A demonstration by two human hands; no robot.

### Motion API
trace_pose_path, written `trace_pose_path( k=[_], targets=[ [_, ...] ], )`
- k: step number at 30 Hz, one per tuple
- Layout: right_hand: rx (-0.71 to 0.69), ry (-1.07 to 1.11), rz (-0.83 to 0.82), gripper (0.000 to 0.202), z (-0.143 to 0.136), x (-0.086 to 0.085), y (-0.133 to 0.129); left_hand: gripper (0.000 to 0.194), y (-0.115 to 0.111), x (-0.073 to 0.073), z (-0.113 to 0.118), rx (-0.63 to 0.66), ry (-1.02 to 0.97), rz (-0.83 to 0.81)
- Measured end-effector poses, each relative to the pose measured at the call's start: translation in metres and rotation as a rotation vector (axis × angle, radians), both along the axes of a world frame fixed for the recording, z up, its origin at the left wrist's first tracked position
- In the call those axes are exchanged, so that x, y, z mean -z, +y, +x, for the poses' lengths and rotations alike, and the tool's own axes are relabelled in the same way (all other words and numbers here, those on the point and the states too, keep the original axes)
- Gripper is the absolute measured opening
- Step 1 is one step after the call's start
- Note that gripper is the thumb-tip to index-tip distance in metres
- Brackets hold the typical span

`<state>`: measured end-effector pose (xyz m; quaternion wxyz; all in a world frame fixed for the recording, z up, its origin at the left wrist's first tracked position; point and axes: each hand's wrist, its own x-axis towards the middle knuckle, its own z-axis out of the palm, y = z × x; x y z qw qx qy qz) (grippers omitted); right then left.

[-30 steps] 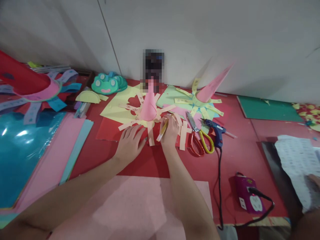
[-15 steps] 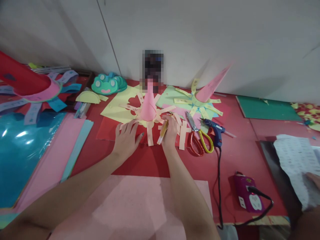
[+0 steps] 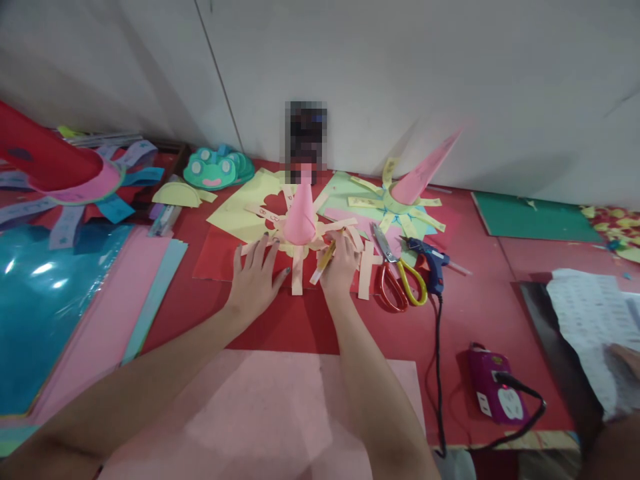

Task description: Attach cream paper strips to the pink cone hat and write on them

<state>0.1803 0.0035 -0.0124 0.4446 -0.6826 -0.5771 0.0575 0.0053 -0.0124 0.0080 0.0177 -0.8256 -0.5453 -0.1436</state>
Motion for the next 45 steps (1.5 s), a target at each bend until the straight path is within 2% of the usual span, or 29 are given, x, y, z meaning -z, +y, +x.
trace_pose_path(
  k=[4,6,10,14,17,20,23,31,37,42,45],
  targets=[
    [0.155,-0.083,0.011,0.022,-0.002,-0.002,0.000,0.043,-0.005,-0.003,0.004,0.122,0.003,0.001],
    [0.175,-0.124,0.037,0.019,-0.003,-0.004,0.001,0.043,-0.007,-0.003,0.006,0.201,0.008,-0.012],
    [0.130,-0.155,0.152,0.012,-0.004,-0.009,0.002,0.048,-0.008,0.001,0.008,0.256,0.010,-0.072],
    [0.130,-0.098,0.281,0.019,-0.005,-0.015,-0.002,0.047,-0.007,0.003,0.006,0.260,0.006,-0.083],
    [0.051,-0.020,0.315,0.024,-0.008,-0.017,-0.010,0.046,-0.008,0.002,0.006,0.280,0.010,-0.041],
    [-0.090,0.077,0.269,0.028,-0.013,-0.017,-0.016,0.042,-0.012,0.001,0.007,0.319,0.030,-0.025],
    [-0.195,0.077,0.192,0.026,-0.018,-0.015,-0.016,0.037,-0.015,0.001,0.008,0.339,0.036,-0.017],
    [-0.177,-0.049,0.048,0.028,-0.019,-0.010,-0.006,0.030,-0.015,0.002,0.009,0.335,0.010,0.053],
    [-0.187,0.210,0.106,0.034,-0.022,-0.021,-0.016,0.032,-0.016,0.003,0.007,0.377,0.046,0.068],
    [-0.284,0.472,-0.065,0.027,-0.027,-0.017,-0.013,0.033,-0.017,0.003,0.008,0.371,0.064,0.024],
    [-0.274,0.494,-0.126,0.029,-0.029,-0.014,-0.007,0.033,-0.017,0.002,0.008,0.367,0.089,0.022]
  ],
)
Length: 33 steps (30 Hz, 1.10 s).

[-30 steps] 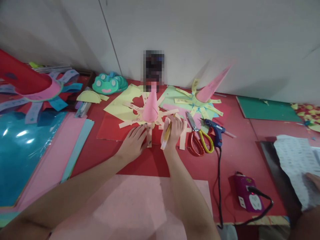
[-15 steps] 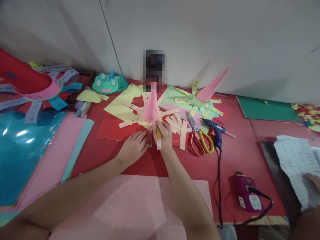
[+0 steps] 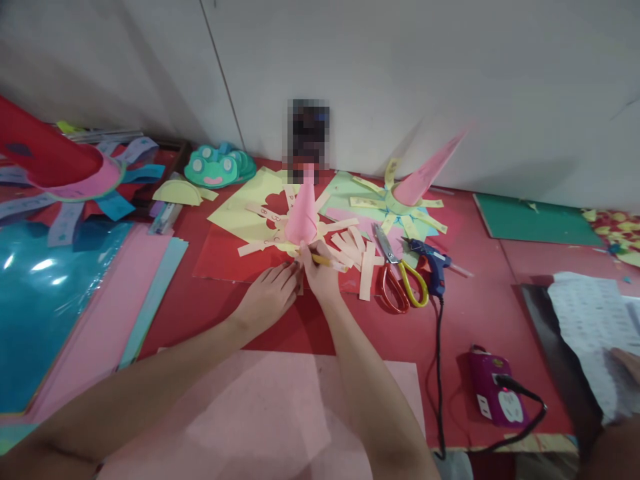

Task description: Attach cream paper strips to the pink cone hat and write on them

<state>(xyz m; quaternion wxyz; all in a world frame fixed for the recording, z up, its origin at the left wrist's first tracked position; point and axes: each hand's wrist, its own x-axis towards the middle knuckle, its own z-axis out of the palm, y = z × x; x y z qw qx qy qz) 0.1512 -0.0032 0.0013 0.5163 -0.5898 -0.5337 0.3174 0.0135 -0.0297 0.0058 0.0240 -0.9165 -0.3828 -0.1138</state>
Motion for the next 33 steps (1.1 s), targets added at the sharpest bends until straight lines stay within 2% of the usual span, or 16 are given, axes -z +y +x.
trace_pose_path(
  k=[3,5,10,21,29,33],
  targets=[
    [0.108,-0.032,-0.008,0.036,0.0004,-0.0002,0.0034,0.034,-0.0006,-0.0004,0.0001,-0.001,0.010,0.015],
    [0.134,-0.044,-0.008,0.035,0.0012,-0.0005,0.0039,0.033,-0.0010,0.0000,0.0001,-0.001,0.006,0.039],
    [0.071,-0.044,-0.016,0.034,0.0017,0.0013,0.0044,0.030,-0.0011,0.0024,0.0002,0.016,-0.030,0.113],
    [0.092,-0.087,-0.022,0.030,0.0006,0.0034,0.0039,0.030,-0.0011,0.0037,0.0003,0.011,-0.040,0.120],
    [0.072,-0.084,-0.067,0.031,-0.0016,0.0027,0.0025,0.029,-0.0009,0.0050,0.0003,0.003,-0.024,0.082],
    [0.112,-0.119,-0.061,0.028,-0.0045,0.0023,0.0009,0.029,-0.0005,0.0031,0.0007,-0.007,-0.029,0.030]
  ],
)
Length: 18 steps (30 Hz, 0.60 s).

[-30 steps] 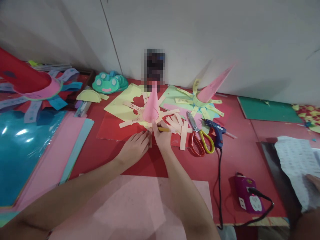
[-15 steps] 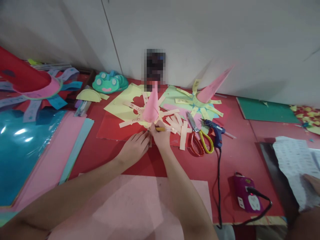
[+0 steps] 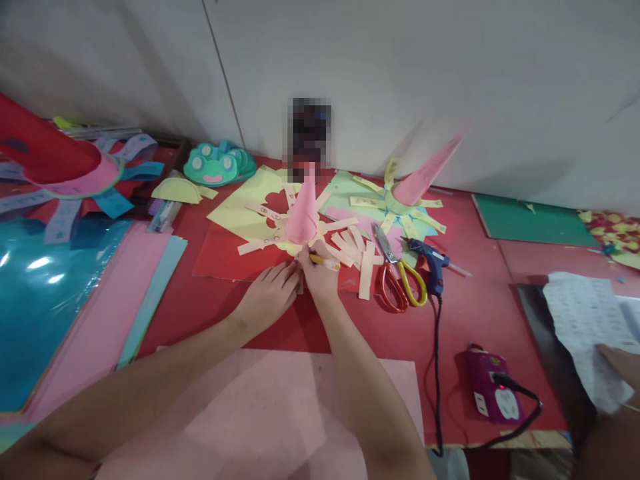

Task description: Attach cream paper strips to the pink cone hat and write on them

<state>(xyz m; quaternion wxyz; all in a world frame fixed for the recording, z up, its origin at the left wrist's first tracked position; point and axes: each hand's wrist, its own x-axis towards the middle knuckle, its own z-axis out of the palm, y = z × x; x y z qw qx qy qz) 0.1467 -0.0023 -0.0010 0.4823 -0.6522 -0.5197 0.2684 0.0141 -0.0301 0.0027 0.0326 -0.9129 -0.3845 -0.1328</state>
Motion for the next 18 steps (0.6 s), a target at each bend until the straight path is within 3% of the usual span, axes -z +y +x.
trace_pose_path(
  k=[8,12,18],
  targets=[
    [0.014,-0.101,0.060,0.029,-0.0005,0.0028,-0.0003,0.028,-0.0007,-0.0033,0.0005,-0.005,0.001,0.007],
    [-0.007,-0.014,0.057,0.030,0.0015,0.0017,0.0002,0.029,-0.0007,-0.0017,0.0004,0.002,-0.008,0.045],
    [0.069,0.175,0.100,0.030,0.0068,-0.0021,0.0007,0.026,-0.0007,-0.0028,0.0004,0.003,-0.013,0.079]
  ],
)
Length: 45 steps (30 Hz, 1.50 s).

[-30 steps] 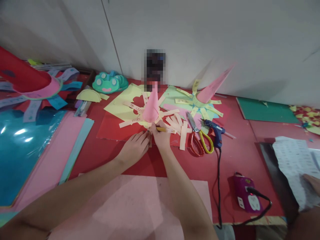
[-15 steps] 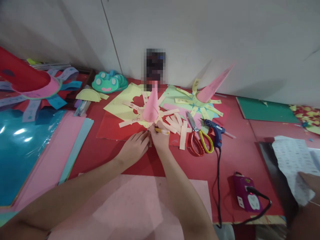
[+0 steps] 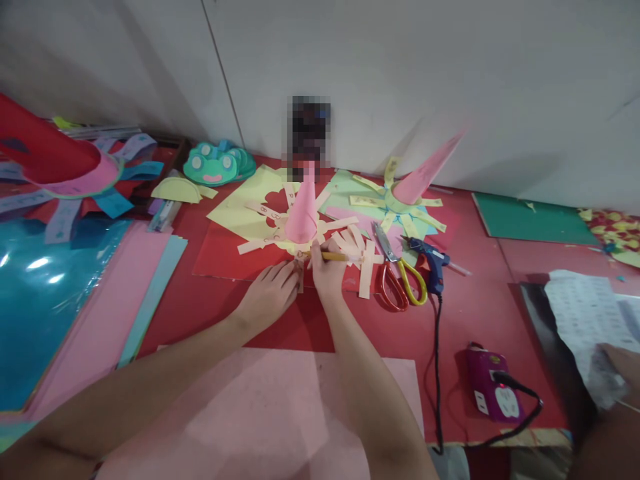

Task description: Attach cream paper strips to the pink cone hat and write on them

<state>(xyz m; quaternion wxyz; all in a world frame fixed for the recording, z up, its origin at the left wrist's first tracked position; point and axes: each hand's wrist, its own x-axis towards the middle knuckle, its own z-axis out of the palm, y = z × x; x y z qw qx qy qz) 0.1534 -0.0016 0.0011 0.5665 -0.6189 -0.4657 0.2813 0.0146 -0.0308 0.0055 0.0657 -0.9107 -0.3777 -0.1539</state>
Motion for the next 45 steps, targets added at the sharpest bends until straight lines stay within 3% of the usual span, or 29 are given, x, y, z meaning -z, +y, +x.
trace_pose_path(
  k=[6,12,19,24,36,45],
  targets=[
    [-0.021,0.122,-0.008,0.031,0.003,0.003,0.000,0.032,-0.021,-0.006,0.004,-0.034,0.047,0.020],
    [-0.057,0.067,-0.053,0.035,0.001,0.002,0.003,0.036,-0.042,-0.008,0.015,-0.130,0.183,-0.024],
    [-0.157,0.064,-0.123,0.037,0.003,-0.009,-0.015,0.041,-0.043,-0.011,0.016,-0.101,0.260,-0.028],
    [-0.159,0.037,-0.102,0.037,0.004,-0.003,-0.030,0.038,-0.044,-0.010,0.017,-0.098,0.249,-0.035],
    [-0.139,-0.095,-0.137,0.037,0.004,0.004,-0.030,0.035,-0.044,-0.008,0.017,-0.102,0.178,-0.123],
    [-0.145,-0.067,-0.141,0.034,0.003,-0.001,-0.030,0.037,-0.043,-0.008,0.018,-0.099,0.215,-0.070]
  ],
)
